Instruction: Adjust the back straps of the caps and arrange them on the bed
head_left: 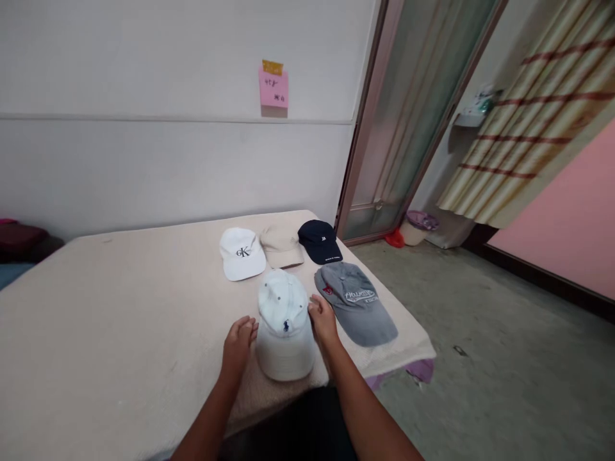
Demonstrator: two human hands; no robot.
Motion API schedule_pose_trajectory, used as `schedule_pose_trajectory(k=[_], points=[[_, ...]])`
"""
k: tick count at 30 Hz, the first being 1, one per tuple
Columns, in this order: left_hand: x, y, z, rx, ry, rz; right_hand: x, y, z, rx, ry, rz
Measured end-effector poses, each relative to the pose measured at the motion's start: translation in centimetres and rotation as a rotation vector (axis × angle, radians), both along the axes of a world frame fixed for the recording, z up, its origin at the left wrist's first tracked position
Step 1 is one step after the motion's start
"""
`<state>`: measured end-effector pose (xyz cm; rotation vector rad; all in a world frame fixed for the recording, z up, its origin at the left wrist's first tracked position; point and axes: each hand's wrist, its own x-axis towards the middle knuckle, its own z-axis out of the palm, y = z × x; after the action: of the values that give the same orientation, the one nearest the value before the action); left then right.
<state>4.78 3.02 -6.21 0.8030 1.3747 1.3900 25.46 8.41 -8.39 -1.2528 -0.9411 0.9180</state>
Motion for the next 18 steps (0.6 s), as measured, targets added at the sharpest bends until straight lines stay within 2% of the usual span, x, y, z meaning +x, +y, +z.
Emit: schedule_pose_trajectory(k=[4, 7, 9, 10, 13, 18], points=[[0.5, -2.6, -0.2, 0.083, 0.175, -0.055, -0.1, -1.5, -0.7, -0.036, -0.056, -0.055], [0.7, -4.3, -0.1, 0.15, 0.261, -0.103, -0.1, -4.3, 0.0, -0.079, -0.111, -0.091], [0.6, -4.8, -0.2, 0.138, 0.296, -0.125, -0.1, -6.7, 0.7, -0.115, -0.17, -0.098], [0.4, -4.8, -0.3, 0.11, 0.302, -0.131, -0.1, -7.9, 1.1, -0.143, -0.269, -0.102], [-0.3, -3.9, 0.0, -0.006, 0.256, -0.149, -0.4, -10.7, 2.1, -0.212, -0.389, -0.086], [-0.7, -3.0, 1.6, -0.109, 0.035, -0.337, -0.7, -11.7, 2.7, -0.292, -0.135, -0.071]])
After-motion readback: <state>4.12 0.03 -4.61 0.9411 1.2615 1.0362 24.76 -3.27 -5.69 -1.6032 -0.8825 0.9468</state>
